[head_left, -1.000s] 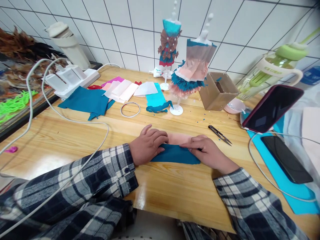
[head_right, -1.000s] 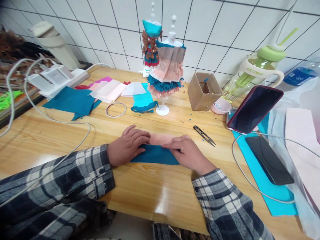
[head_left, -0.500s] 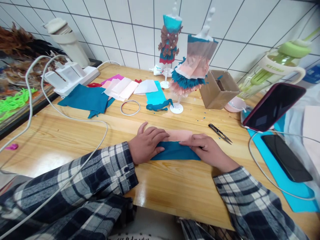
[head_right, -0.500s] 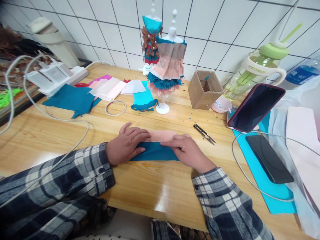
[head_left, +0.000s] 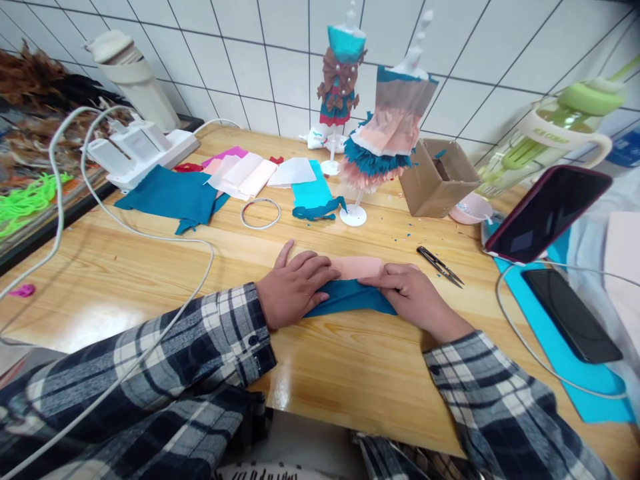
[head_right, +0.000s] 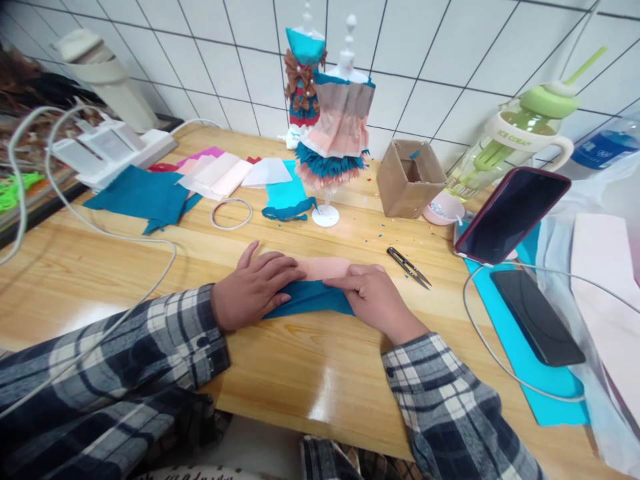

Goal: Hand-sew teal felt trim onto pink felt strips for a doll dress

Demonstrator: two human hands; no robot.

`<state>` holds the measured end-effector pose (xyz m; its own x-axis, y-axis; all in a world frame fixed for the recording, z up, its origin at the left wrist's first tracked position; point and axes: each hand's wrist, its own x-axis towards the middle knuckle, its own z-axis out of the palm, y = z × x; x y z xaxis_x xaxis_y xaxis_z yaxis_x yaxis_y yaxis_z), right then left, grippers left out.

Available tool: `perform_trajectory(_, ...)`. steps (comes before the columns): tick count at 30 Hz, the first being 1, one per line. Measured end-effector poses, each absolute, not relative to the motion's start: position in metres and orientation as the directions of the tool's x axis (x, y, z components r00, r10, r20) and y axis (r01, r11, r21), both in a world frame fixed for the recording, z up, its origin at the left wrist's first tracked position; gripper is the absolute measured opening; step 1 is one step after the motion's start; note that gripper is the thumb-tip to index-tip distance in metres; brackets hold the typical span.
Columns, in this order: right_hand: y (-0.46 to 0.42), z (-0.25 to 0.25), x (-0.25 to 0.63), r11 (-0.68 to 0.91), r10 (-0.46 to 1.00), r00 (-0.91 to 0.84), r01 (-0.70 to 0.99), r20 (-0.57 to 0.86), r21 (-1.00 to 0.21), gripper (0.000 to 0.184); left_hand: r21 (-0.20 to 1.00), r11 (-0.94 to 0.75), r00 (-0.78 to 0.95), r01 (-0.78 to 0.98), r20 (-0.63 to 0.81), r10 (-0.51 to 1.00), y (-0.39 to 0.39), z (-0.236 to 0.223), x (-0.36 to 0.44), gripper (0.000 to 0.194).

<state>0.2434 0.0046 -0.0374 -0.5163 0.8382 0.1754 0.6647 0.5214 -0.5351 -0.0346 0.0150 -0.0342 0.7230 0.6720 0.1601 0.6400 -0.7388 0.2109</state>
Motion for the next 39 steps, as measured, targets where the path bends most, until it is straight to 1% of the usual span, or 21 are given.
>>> perform_trajectory(3, 0.005, -0.036, 0.242, 0.513, 0.842, -0.512, 0.663, 0.170, -0.545, 0.041, 0.194, -0.739, 0.722, 0.646, 0.160, 0.673, 0.014, -0.034, -0.034, 0.042)
perform_trajectory(8, 0.006, -0.034, 0.240, 0.495, 0.851, -0.506, 0.685, 0.139, -0.535, 0.039, 0.133, -0.747, 0.736, 0.651, 0.132, 0.664, 0.014, -0.032, -0.034, 0.042)
perform_trajectory(11, 0.005, -0.034, 0.239, 0.474, 0.860, -0.500, 0.706, 0.105, -0.526, 0.038, 0.126, -0.752, 0.743, 0.647, 0.115, 0.659, 0.015, -0.030, -0.035, 0.041)
perform_trajectory(14, 0.004, -0.032, 0.239, 0.454, 0.873, -0.477, 0.723, 0.099, -0.520, 0.034, 0.133, -0.763, 0.757, 0.632, 0.100, 0.645, 0.018, -0.029, -0.037, 0.044)
perform_trajectory(16, 0.002, -0.029, 0.238, 0.414, 0.895, -0.434, 0.719, 0.104, -0.558, 0.029, 0.137, -0.773, 0.769, 0.619, 0.092, 0.633, 0.021, -0.027, -0.040, 0.044)
perform_trajectory(19, 0.000, -0.025, 0.236, 0.296, 0.945, -0.317, 0.714, 0.085, -0.635, 0.026, 0.146, -0.766, 0.759, 0.626, 0.115, 0.641, 0.027, -0.023, -0.041, 0.042)
perform_trajectory(21, -0.001, -0.023, 0.233, 0.255, 0.957, -0.283, 0.716, 0.064, -0.650, 0.025, 0.173, -0.755, 0.738, 0.633, 0.162, 0.655, 0.030, -0.019, -0.041, 0.041)
perform_trajectory(24, 0.000, -0.024, 0.230, 0.258, 0.955, -0.293, 0.721, 0.054, -0.643, 0.022, 0.239, -0.762, 0.727, 0.602, 0.231, 0.647, 0.033, -0.012, -0.041, 0.040)
perform_trajectory(28, -0.001, -0.024, 0.229, 0.250, 0.958, -0.279, 0.702, 0.065, -0.667, 0.025, 0.317, -0.774, 0.723, 0.548, 0.285, 0.629, 0.035, -0.008, -0.043, 0.040)
perform_trajectory(30, -0.003, -0.022, 0.229, 0.261, 0.956, -0.279, 0.680, 0.088, -0.685, 0.025, 0.377, -0.762, 0.698, 0.527, 0.318, 0.641, 0.035, -0.008, -0.045, 0.042)
perform_trajectory(32, -0.004, -0.021, 0.229, 0.282, 0.952, -0.284, 0.656, 0.117, -0.701, 0.025, 0.450, -0.739, 0.670, 0.502, 0.338, 0.661, 0.036, -0.008, -0.046, 0.047)
perform_trajectory(33, -0.004, -0.021, 0.229, 0.293, 0.948, -0.290, 0.647, 0.128, -0.704, 0.025, 0.481, -0.725, 0.660, 0.493, 0.336, 0.672, 0.036, -0.009, -0.047, 0.053)
perform_trajectory(36, -0.004, -0.021, 0.230, 0.322, 0.940, -0.305, 0.659, 0.150, -0.680, 0.023, 0.524, -0.690, 0.636, 0.499, 0.319, 0.703, 0.038, -0.012, -0.047, 0.072)
perform_trajectory(37, -0.003, -0.022, 0.230, 0.335, 0.937, -0.313, 0.668, 0.158, -0.665, 0.021, 0.528, -0.685, 0.621, 0.502, 0.330, 0.711, 0.039, -0.013, -0.047, 0.075)
perform_trajectory(39, -0.003, -0.021, 0.230, 0.380, 0.922, -0.330, 0.686, 0.200, -0.620, 0.018, 0.536, -0.682, 0.580, 0.498, 0.379, 0.721, 0.043, -0.012, -0.049, 0.069)
